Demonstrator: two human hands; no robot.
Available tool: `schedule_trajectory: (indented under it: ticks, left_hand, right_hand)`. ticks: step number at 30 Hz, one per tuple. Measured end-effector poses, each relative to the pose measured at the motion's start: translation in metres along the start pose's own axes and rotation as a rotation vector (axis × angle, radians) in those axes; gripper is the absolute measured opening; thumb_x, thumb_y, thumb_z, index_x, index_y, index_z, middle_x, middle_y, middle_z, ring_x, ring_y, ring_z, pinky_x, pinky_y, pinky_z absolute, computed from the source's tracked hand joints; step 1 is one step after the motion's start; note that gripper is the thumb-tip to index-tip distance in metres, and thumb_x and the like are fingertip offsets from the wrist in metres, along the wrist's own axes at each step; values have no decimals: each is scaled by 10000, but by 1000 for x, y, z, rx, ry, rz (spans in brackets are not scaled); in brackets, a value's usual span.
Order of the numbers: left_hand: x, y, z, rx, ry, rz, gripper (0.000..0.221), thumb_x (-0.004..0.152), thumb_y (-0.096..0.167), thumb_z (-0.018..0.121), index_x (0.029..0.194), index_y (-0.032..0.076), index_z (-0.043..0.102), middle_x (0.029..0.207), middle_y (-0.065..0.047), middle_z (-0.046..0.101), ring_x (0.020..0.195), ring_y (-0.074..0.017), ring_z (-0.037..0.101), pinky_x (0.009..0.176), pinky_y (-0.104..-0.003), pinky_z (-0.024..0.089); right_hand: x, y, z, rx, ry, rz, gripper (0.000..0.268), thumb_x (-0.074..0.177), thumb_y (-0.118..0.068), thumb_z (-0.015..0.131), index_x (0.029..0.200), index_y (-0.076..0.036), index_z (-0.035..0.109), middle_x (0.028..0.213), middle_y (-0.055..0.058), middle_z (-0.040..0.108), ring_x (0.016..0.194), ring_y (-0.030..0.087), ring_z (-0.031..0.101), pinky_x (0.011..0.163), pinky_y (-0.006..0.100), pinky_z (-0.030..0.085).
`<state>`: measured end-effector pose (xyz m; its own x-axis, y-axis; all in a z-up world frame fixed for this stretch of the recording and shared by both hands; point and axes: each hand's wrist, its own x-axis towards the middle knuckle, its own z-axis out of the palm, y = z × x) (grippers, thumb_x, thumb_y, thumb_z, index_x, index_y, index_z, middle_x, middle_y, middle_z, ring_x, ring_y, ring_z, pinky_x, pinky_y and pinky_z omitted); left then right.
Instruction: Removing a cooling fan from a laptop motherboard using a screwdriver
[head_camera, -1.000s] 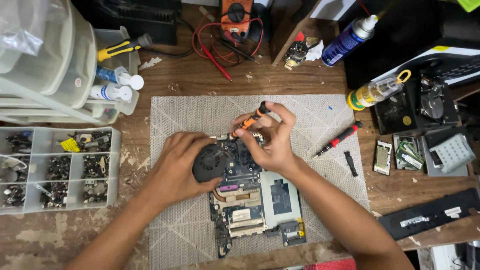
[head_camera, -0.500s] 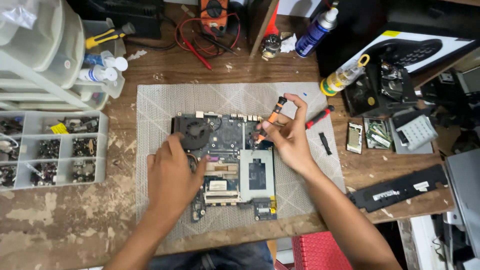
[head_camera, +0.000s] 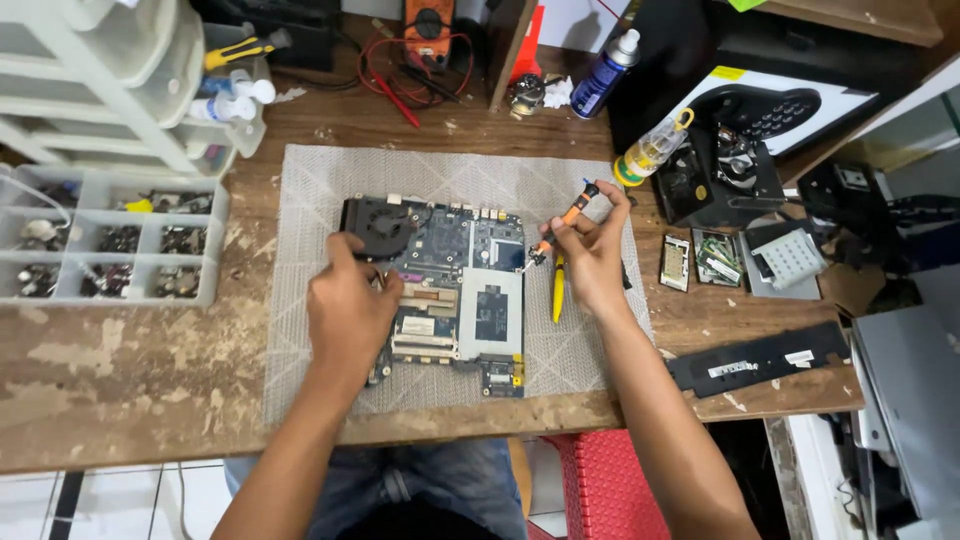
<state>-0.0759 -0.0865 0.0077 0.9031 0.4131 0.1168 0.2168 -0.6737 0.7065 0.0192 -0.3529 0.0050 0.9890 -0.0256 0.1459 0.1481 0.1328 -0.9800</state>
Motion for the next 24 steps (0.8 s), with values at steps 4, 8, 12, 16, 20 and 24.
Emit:
schedule_trajectory:
  ticks: [4,8,12,16,20,24]
  left_hand:
    - [9,-6,10,12,21,4,444,754,156,752,1119,145,500,766,-95,752,766,-406,741,714,-531,564]
    - [19,-9,14,-15,25,6,414,753,132,751,1099,153,525,794,-85,757,810,-406,734,753,-519,563]
    - [29,-5,9,-75,14,-29,399,736,106,753,1065,163,533,805,-64,755,828,-351,740,765,-470,563]
    - [44,-2,2,-97,-23,8,370,727,71,760,1030,133,557,791,-76,752,841,-357,741,776,-472,569]
    - [78,-5,9,-53,-137,94,359,723,55,754,1041,121,602,923,-122,777,956,-380,733,822,-488,578]
    - [120,-22,50,-160,-197,263,301,720,28,753,989,98,640,905,-119,777,963,-362,738,806,-493,575]
  right_hand:
    - [12,14,12,-8,-31,-36,661,973,71,603,1461,-152,216,918,164,641,853,240,705,643,285,650]
    - [32,26,19,-35,-33,-17,655,973,52,620,1451,-176,234,905,152,638,825,238,711,615,271,641]
    - [39,39,17,-9,-66,74,632,964,41,609,1444,-158,248,866,115,607,766,225,703,550,248,633]
    - [7,2,20,-24,-108,145,640,936,34,631,1429,-170,278,876,124,617,780,235,705,556,263,631]
    - [-28,-34,26,-48,-205,295,610,935,-23,621,1430,-169,296,850,140,638,704,231,687,535,260,598]
    - [-63,-33,27,50,-286,438,632,913,-3,631,1443,-185,338,863,213,666,714,311,697,554,339,614]
